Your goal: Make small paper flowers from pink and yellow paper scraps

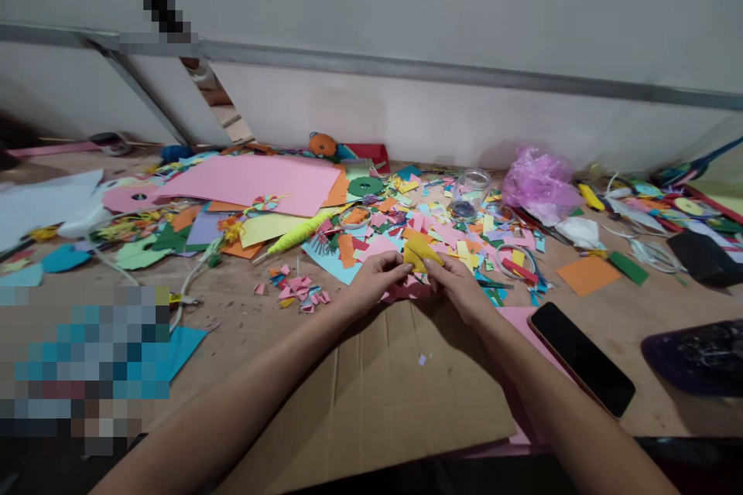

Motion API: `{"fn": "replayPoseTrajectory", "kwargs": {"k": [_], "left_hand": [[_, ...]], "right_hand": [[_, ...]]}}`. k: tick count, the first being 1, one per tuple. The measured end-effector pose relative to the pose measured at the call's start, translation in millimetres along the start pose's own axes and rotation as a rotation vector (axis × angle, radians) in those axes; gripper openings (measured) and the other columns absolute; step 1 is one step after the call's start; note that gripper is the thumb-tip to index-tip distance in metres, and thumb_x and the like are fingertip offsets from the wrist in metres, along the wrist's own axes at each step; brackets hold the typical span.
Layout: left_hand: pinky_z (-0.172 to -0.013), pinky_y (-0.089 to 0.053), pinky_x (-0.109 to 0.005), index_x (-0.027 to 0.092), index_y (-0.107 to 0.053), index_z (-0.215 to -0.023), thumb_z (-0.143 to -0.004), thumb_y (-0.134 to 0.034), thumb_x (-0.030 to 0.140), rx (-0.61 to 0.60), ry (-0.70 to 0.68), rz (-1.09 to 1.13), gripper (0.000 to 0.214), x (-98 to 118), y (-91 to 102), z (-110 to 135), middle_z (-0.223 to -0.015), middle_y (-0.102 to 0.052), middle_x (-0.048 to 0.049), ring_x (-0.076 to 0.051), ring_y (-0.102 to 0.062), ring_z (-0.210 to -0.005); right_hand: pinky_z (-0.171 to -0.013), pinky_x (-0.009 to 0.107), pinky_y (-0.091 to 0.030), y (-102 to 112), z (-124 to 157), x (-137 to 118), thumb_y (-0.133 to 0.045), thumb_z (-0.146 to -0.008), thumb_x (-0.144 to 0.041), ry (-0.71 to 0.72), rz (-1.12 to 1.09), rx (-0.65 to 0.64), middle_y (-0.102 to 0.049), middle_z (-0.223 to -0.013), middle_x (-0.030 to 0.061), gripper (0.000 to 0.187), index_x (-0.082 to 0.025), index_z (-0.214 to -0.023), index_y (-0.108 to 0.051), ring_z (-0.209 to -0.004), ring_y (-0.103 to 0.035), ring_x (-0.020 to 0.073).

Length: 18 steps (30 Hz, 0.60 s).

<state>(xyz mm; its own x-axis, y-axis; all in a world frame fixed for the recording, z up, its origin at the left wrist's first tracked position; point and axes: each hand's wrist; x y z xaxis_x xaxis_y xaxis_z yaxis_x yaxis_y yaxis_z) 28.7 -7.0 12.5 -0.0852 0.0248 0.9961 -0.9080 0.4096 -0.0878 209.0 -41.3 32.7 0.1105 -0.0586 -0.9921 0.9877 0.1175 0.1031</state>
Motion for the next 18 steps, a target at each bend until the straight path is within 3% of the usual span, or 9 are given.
{"fn": "replayPoseTrajectory", "kwargs": {"k": [7, 18], "left_hand": [[-0.06, -0.036, -0.024, 0.015, -0.057, -0.074, -0.073, -0.071, 0.059, -0.052, 0.012, 0.028, 0.046, -6, -1.8, 2, -0.068, -0.054, 0.001, -0.011, -0.047, -0.063], [-0.057, -0.034, -0.023, 0.015, -0.057, -0.071, -0.066, -0.075, 0.063, -0.047, 0.046, 0.065, 0.051, 5, -4.2, 5, -0.065, -0.053, 0.0011, -0.01, -0.045, -0.06]], "right_hand": [[-0.053, 0.028, -0.03, -1, 1, 1, -0.067, -0.081, -0.062, -0.001, -0.011, 0.014, -0.048, -0.063, -0.0012, 0.044, -0.02, -0.072, -0.056, -0.058, -0.04, 0.0139], [-0.054, 0.028, -0.028, -2, 1, 0, -0.069, -0.08, -0.06, 0.002, -0.032, 0.018, -0.045, -0.06, -0.0029, 0.043, -0.021, -0.07, -0.056, -0.055, -0.036, 0.0134]]}}
Point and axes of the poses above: each hand's wrist, its own z-axis away from the middle knuckle, its own y-axis out of the back of the hand, x = y × z
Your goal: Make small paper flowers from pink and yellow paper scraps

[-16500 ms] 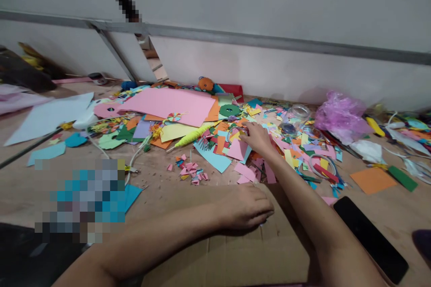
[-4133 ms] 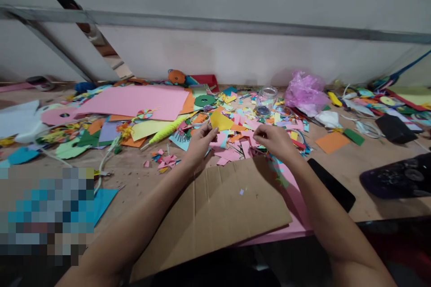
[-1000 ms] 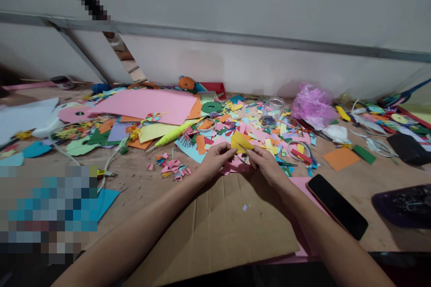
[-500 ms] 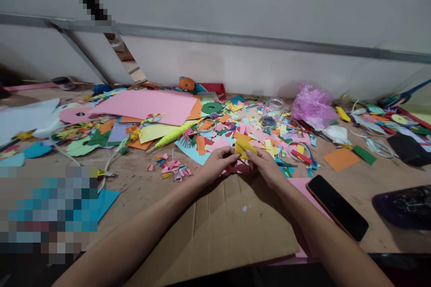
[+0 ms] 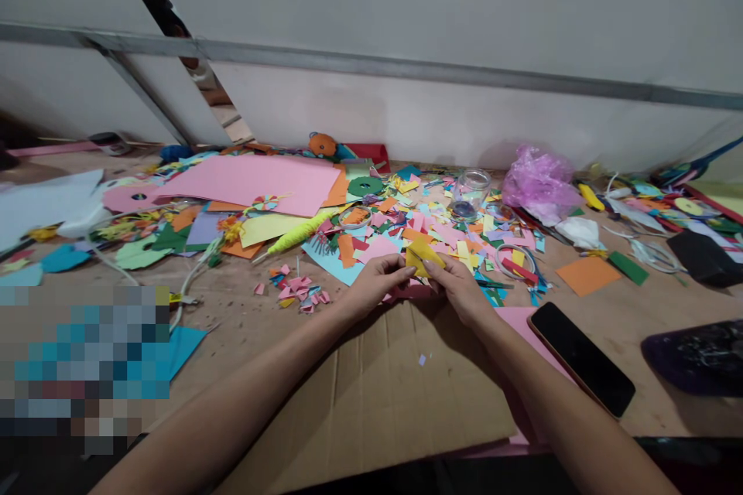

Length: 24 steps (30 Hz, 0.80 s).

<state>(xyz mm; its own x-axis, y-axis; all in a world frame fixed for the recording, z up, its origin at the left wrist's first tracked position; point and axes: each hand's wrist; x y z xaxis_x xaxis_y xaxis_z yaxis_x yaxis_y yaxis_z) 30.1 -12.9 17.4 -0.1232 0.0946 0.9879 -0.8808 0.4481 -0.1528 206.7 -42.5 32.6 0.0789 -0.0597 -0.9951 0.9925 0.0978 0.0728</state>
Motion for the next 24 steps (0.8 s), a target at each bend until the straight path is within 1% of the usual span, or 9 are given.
{"fn": "replayPoseTrajectory", "kwargs": {"k": [8, 12, 15, 19, 22, 24], "left_hand": [[-0.056, -0.032, -0.023, 0.015, -0.056, -0.07, -0.066, -0.075, 0.061, -0.008, 0.014, 0.008, 0.05, 4, -0.1, 1, -0.065, -0.053, 0.0016, -0.009, -0.044, -0.059], [-0.055, -0.032, -0.023, 0.015, -0.054, -0.07, -0.067, -0.075, 0.06, -0.027, 0.029, -0.005, 0.05, 2, 0.6, 1, -0.064, -0.052, 0.0021, -0.009, -0.044, -0.058], [-0.056, -0.033, -0.023, 0.016, -0.054, -0.07, -0.066, -0.075, 0.06, -0.011, 0.028, 0.005, 0.049, -1, 2.1, -1, -0.065, -0.052, 0.0023, -0.009, -0.045, -0.058], [-0.059, -0.034, -0.024, 0.016, -0.055, -0.069, -0.069, -0.075, 0.057, 0.054, -0.023, 0.003, 0.046, -4, 5.0, -4, -0.065, -0.054, 0.0015, -0.01, -0.047, -0.061], [-0.06, -0.034, -0.024, 0.016, -0.056, -0.07, -0.072, -0.074, 0.054, 0.116, -0.048, 0.028, 0.042, -5, 7.1, -5, -0.066, -0.055, 0.0015, -0.011, -0.048, -0.062], [-0.061, -0.035, -0.024, 0.016, -0.057, -0.07, -0.072, -0.074, 0.053, 0.148, -0.063, 0.049, 0.041, -6, 8.1, -6, -0.066, -0.056, 0.0015, -0.011, -0.048, -0.062]], "right_hand": [[-0.053, 0.028, -0.03, 2, -2, 4, -0.07, -0.08, -0.06, 0.017, 0.024, 0.003, -0.047, -0.06, -0.0024, 0.042, -0.021, -0.071, -0.057, -0.055, -0.038, 0.0136], [-0.05, 0.027, -0.03, 0, -1, -1, -0.071, -0.077, -0.06, -0.015, 0.004, 0.023, -0.048, -0.063, -0.0023, 0.04, -0.02, -0.08, -0.064, -0.055, -0.038, 0.0134], [-0.051, 0.027, -0.032, 1, -1, -5, -0.07, -0.078, -0.061, -0.013, 0.035, 0.046, -0.05, -0.064, -0.0019, 0.041, -0.02, -0.084, -0.064, -0.055, -0.04, 0.0141], [-0.06, 0.03, -0.039, 7, -3, -7, -0.062, -0.085, -0.058, 0.065, 0.228, 0.086, -0.058, -0.07, 0.0005, 0.039, -0.02, -0.094, -0.067, -0.065, -0.051, 0.0187], [-0.069, 0.033, -0.042, 14, -5, -3, -0.06, -0.089, -0.051, 0.127, 0.437, 0.078, -0.066, -0.084, 0.0035, 0.031, -0.022, -0.099, -0.068, -0.076, -0.058, 0.0229], [-0.075, 0.035, -0.043, 17, -6, 0, -0.061, -0.09, -0.044, 0.163, 0.57, 0.071, -0.069, -0.094, 0.0053, 0.026, -0.024, -0.103, -0.069, -0.085, -0.06, 0.0253]]}}
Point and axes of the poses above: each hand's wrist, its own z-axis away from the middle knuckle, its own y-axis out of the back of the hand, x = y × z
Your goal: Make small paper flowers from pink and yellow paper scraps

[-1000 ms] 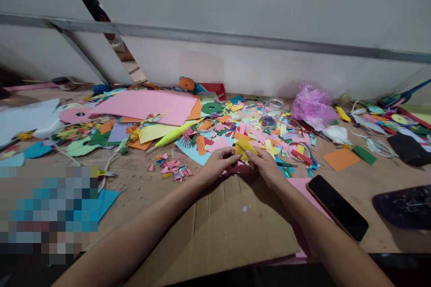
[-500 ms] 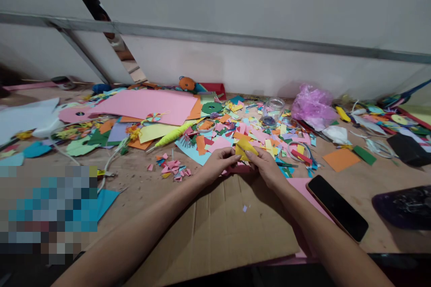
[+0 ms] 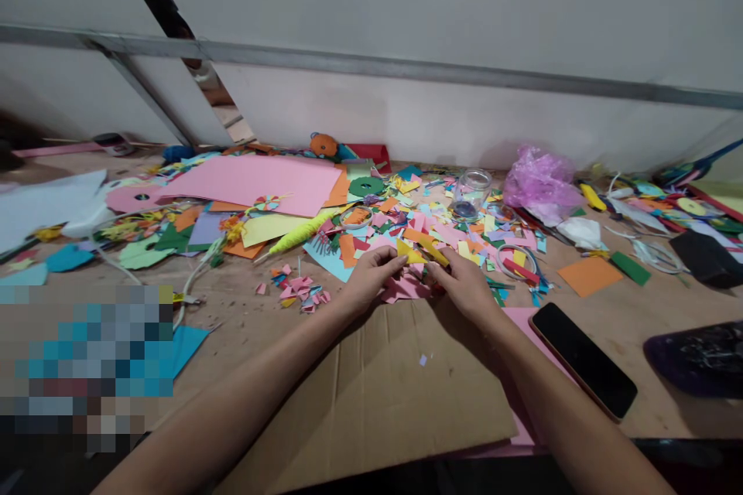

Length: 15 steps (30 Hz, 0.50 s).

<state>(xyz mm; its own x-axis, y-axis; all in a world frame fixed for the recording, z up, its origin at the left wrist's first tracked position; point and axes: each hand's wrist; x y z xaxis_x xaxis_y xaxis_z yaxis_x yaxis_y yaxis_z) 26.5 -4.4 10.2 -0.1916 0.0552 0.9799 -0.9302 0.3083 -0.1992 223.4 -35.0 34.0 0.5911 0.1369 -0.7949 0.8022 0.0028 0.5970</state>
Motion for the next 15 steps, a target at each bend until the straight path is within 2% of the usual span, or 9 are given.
{"fn": "replayPoseTrajectory", "kwargs": {"k": [3, 7, 10, 15], "left_hand": [[-0.061, -0.035, -0.025, 0.016, -0.056, -0.069, -0.072, -0.074, 0.055, 0.03, -0.025, 0.0, 0.043, 0, 1.0, -1, -0.065, -0.054, 0.0015, -0.011, -0.048, -0.063], [-0.059, -0.033, -0.024, 0.016, -0.055, -0.068, -0.074, -0.072, 0.055, 0.064, -0.056, -0.029, 0.043, 1, 1.4, -1, -0.062, -0.052, 0.0023, -0.011, -0.046, -0.062], [-0.059, -0.033, -0.025, 0.017, -0.054, -0.067, -0.074, -0.072, 0.054, 0.067, -0.078, -0.048, 0.042, 2, 1.8, -3, -0.062, -0.05, 0.0029, -0.011, -0.045, -0.061], [-0.062, -0.037, -0.025, 0.016, -0.056, -0.068, -0.074, -0.071, 0.055, 0.04, -0.075, -0.07, 0.042, 2, 3.8, -5, -0.064, -0.054, 0.0009, -0.012, -0.05, -0.064]], "right_hand": [[-0.086, 0.039, -0.043, 3, -1, 0, -0.06, -0.09, -0.038, 0.105, 0.112, 0.041, -0.069, -0.107, 0.0075, 0.024, -0.025, -0.106, -0.071, -0.099, -0.06, 0.0278], [-0.092, 0.039, -0.043, 7, -5, -13, -0.053, -0.095, -0.041, 0.201, 0.017, 0.1, -0.067, -0.11, 0.0078, 0.026, -0.025, -0.104, -0.072, -0.106, -0.059, 0.0267], [-0.086, 0.036, -0.045, 5, -12, -27, -0.059, -0.092, -0.045, 0.183, -0.069, 0.06, -0.068, -0.109, 0.0068, 0.026, -0.025, -0.103, -0.072, -0.101, -0.061, 0.0254], [-0.063, 0.031, -0.039, -3, -29, -38, -0.067, -0.082, -0.043, 0.117, -0.048, -0.02, -0.062, -0.074, 0.0017, 0.023, -0.021, -0.073, -0.065, -0.069, -0.054, 0.0188]]}}
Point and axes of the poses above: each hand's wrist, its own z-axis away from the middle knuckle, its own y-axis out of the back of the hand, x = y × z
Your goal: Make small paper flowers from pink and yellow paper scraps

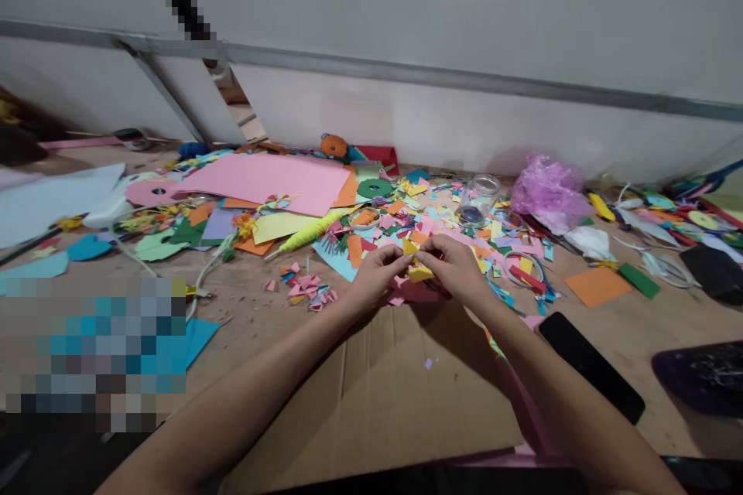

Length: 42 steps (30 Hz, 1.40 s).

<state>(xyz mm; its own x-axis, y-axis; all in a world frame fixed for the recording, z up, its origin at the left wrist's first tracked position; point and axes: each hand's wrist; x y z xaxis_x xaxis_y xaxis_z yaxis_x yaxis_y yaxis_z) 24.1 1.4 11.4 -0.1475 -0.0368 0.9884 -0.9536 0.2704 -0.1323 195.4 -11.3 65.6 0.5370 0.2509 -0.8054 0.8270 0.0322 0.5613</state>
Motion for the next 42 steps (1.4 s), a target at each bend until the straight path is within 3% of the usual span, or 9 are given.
{"fn": "replayPoseTrajectory", "kwargs": {"k": [5, 11, 20, 24, 28, 36, 42], "left_hand": [[-0.068, -0.044, -0.027, 0.016, -0.058, -0.076, -0.083, -0.062, 0.057, -0.05, 0.038, 0.11, 0.042, 3, 3.6, -1, -0.073, -0.06, -0.0014, -0.014, -0.057, -0.069], [-0.064, -0.039, -0.025, 0.017, -0.055, -0.073, -0.081, -0.064, 0.045, -0.032, 0.013, -0.019, 0.031, 6, 4.0, -1, -0.07, -0.054, 0.0008, -0.012, -0.051, -0.068], [-0.061, -0.037, -0.024, 0.017, -0.054, -0.072, -0.079, -0.065, 0.046, -0.085, 0.08, -0.053, 0.032, 8, 1.0, 3, -0.069, -0.053, 0.0015, -0.012, -0.048, -0.065], [-0.06, -0.039, -0.024, 0.018, -0.051, -0.07, -0.075, -0.07, 0.049, -0.099, 0.124, 0.018, 0.037, 9, -0.5, 4, -0.066, -0.053, 0.0014, -0.012, -0.05, -0.062], [-0.053, -0.038, -0.023, 0.017, -0.053, -0.074, -0.072, -0.071, 0.053, -0.137, 0.196, 0.052, 0.04, 8, -1.2, 5, -0.067, -0.055, 0.001, -0.011, -0.05, -0.059], [-0.043, -0.031, -0.021, 0.018, -0.053, -0.076, -0.074, -0.069, 0.055, -0.199, 0.249, 0.027, 0.04, 8, -4.4, 9, -0.064, -0.052, 0.0031, -0.008, -0.044, -0.048], [-0.057, -0.036, -0.024, 0.017, -0.056, -0.074, -0.079, -0.064, 0.053, -0.22, 0.117, -0.084, 0.037, 10, -7.3, 10, -0.068, -0.053, 0.0007, -0.012, -0.048, -0.061]], "right_hand": [[-0.06, 0.029, -0.035, -4, -9, 1, -0.066, -0.08, -0.043, -0.035, -0.099, 0.033, -0.057, -0.068, -0.0008, 0.026, -0.021, -0.069, -0.058, -0.065, -0.047, 0.0163], [-0.06, 0.028, -0.037, -8, -3, 3, -0.067, -0.08, -0.046, -0.093, -0.193, 0.008, -0.056, -0.069, -0.0005, 0.029, -0.02, -0.07, -0.058, -0.065, -0.047, 0.0157], [-0.063, 0.03, -0.048, -10, 7, 17, -0.075, -0.073, -0.047, -0.209, -0.412, -0.01, -0.066, -0.08, 0.0017, 0.03, -0.02, -0.086, -0.068, -0.069, -0.059, 0.0175], [-0.079, 0.036, -0.053, -3, 18, 22, -0.067, -0.085, -0.044, -0.115, -0.39, 0.035, -0.071, -0.1, 0.005, 0.026, -0.024, -0.101, -0.073, -0.089, -0.065, 0.0215], [-0.089, 0.042, -0.052, 1, 26, 24, -0.072, -0.081, -0.035, -0.006, -0.277, 0.046, -0.073, -0.108, 0.0067, 0.022, -0.026, -0.1, -0.076, -0.099, -0.066, 0.0251], [-0.074, 0.036, -0.051, 1, 29, 21, -0.072, -0.082, -0.038, 0.016, -0.215, 0.025, -0.072, -0.09, 0.0046, 0.016, -0.023, -0.085, -0.075, -0.081, -0.065, 0.0223], [-0.06, 0.031, -0.046, -6, 30, 24, -0.077, -0.076, -0.04, -0.136, -0.424, 0.063, -0.066, -0.073, 0.0021, 0.022, -0.021, -0.08, -0.068, -0.065, -0.059, 0.0177]]}}
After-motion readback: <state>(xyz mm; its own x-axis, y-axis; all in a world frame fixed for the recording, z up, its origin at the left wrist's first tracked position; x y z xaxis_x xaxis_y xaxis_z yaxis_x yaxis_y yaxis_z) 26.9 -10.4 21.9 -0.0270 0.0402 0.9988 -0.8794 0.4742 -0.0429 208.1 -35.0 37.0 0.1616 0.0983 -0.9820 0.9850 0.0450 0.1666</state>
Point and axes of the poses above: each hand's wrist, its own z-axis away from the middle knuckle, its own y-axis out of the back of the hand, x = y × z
